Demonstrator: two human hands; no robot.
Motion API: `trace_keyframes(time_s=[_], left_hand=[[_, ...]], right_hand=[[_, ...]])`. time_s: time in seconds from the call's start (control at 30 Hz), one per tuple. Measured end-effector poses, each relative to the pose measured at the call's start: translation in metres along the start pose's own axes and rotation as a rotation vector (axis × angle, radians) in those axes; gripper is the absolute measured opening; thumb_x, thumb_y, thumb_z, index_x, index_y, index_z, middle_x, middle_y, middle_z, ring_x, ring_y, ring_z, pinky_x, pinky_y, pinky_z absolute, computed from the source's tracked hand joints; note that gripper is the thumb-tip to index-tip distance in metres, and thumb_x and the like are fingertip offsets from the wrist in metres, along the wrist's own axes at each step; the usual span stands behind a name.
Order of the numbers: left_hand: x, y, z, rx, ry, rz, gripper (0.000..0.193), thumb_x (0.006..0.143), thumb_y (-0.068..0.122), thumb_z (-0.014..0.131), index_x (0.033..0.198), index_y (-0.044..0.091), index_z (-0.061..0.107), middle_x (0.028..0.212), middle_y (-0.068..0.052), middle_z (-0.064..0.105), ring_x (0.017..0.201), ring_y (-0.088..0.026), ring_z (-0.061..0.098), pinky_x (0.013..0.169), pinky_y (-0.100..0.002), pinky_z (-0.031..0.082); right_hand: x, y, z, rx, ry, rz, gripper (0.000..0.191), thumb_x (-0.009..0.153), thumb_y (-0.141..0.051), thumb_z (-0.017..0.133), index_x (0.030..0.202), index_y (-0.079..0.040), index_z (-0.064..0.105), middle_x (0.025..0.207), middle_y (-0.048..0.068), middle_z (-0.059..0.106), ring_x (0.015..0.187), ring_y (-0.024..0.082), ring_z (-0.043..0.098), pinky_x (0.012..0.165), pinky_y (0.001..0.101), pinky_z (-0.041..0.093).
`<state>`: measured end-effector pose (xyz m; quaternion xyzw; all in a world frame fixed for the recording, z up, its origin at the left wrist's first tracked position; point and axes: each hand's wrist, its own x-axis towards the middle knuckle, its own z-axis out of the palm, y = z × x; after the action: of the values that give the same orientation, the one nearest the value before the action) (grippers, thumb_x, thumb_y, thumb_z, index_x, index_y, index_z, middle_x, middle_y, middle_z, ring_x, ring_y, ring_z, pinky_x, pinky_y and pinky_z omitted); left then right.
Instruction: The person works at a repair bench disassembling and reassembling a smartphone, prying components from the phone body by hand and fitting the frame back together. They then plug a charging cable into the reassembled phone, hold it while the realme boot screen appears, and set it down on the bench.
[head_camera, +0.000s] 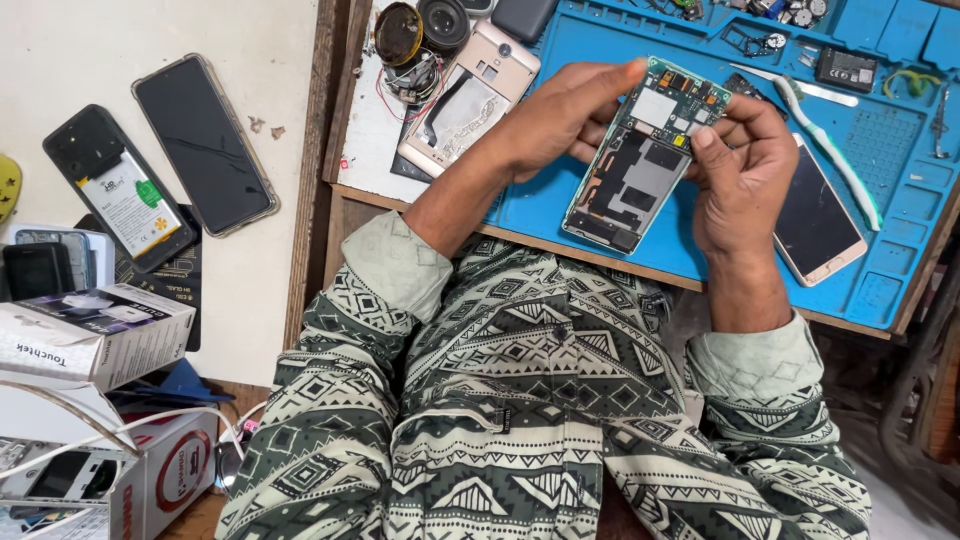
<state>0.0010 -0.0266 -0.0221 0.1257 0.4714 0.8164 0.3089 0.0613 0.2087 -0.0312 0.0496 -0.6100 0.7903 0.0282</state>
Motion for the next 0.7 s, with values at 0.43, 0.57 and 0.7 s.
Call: trace_keyframes(time_s=[0.43, 0.57, 0.7], left_hand=[[-0.001, -0.001, 0.02, 0.64, 0.171, 0.211, 0.018, 0.101, 0.02, 0.068, 0.109, 0.003, 0.069, 0.06, 0.002, 0.064, 0.051, 0.0, 0.05, 0.045, -0.022, 0.035], [-0.001, -0.003, 0.026, 0.664, 0.195, 0.245, 0.017, 0.1, 0.017, 0.069, 0.108, 0.002, 0.067, 0.072, -0.001, 0.076, 0.06, 0.0, 0.061, 0.051, -0.022, 0.045], [-0.001, 0.002, 0.03, 0.599, 0.163, 0.212, 0.018, 0.099, 0.014, 0.069, 0.109, 0.0, 0.065, 0.083, -0.007, 0.082, 0.069, -0.003, 0.069, 0.054, -0.023, 0.051]], right_hand=[[-0.002, -0.006, -0.002, -0.178, -0.052, -0.034, 0.049, 0.107, -0.006, 0.078, 0.148, 0.005, 0.054, 0.102, 0.008, 0.07, 0.085, 0.009, 0.069, 0.068, 0.0202, 0.056], [-0.001, -0.006, -0.002, -0.229, -0.043, -0.005, 0.045, 0.106, -0.001, 0.078, 0.146, 0.006, 0.056, 0.101, 0.009, 0.07, 0.083, 0.009, 0.067, 0.07, 0.0203, 0.055], [0.001, -0.012, -0.004, -0.112, -0.055, 0.045, 0.044, 0.101, 0.0, 0.078, 0.139, 0.003, 0.056, 0.108, 0.008, 0.071, 0.092, 0.01, 0.068, 0.077, 0.0233, 0.057]])
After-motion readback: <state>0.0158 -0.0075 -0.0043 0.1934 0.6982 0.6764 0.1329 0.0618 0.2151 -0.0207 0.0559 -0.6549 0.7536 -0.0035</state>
